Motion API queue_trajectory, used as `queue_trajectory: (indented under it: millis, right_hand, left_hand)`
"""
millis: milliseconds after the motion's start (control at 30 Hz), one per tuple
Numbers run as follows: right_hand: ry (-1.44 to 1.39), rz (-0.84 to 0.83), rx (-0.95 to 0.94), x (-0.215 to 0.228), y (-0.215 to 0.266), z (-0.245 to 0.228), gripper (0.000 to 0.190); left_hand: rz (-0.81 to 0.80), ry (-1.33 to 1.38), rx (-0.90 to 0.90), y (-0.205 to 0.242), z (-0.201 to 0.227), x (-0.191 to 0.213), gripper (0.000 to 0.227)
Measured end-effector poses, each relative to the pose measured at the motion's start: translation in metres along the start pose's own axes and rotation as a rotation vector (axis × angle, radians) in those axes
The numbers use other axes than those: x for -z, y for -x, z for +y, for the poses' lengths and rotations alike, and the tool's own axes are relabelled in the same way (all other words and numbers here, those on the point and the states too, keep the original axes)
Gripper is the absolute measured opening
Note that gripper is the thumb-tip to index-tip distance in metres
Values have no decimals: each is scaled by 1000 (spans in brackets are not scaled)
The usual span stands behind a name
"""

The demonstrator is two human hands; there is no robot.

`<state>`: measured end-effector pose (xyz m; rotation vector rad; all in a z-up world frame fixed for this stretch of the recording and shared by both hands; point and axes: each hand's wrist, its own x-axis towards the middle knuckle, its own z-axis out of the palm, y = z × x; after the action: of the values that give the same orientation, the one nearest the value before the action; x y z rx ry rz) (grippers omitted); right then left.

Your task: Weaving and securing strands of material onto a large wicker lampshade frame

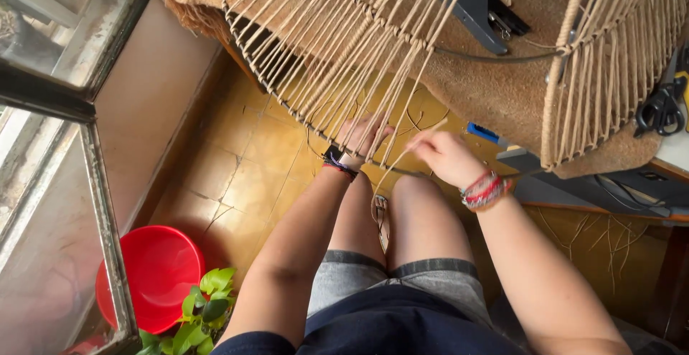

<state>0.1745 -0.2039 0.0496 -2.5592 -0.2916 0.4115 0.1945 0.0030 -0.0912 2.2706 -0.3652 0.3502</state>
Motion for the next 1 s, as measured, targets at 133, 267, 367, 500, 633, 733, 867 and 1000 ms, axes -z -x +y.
queue_trajectory:
  millis: [133,267,367,500,633,733,867,1000]
  right_hand:
    - [-884,-391,-179,-17,-23,-17,26]
    - [-1285,-173,-300,-32,-35,-3,20]
    - [-1592,-31,-271,-3,-48,10,25]
    - [-1678,-72,-90,24,-80,14,35]
    - [-1891,3,16,42,-130,14,30]
    - [-1988,-108,272,49,-167,15,28]
    - [-1969,-347,766,53,-211,35,32]
    - [-2079,-404,802,53,-205,47,32]
  left_hand:
    - [5,199,-187,-12,-8,-1,42]
    - [-152,155,-87,23,70,48,24]
    - [-400,-132,37,47,123,115,6]
    - [-566,31,558,94,109,27,14]
    - [-341,-151,10,9,170,130,12]
    - [-42,-287,-144,-65,183,154,10]
    - [318,-595,-290,-142,168,130,21]
    - [285,-673,-297,-174,165,122,24]
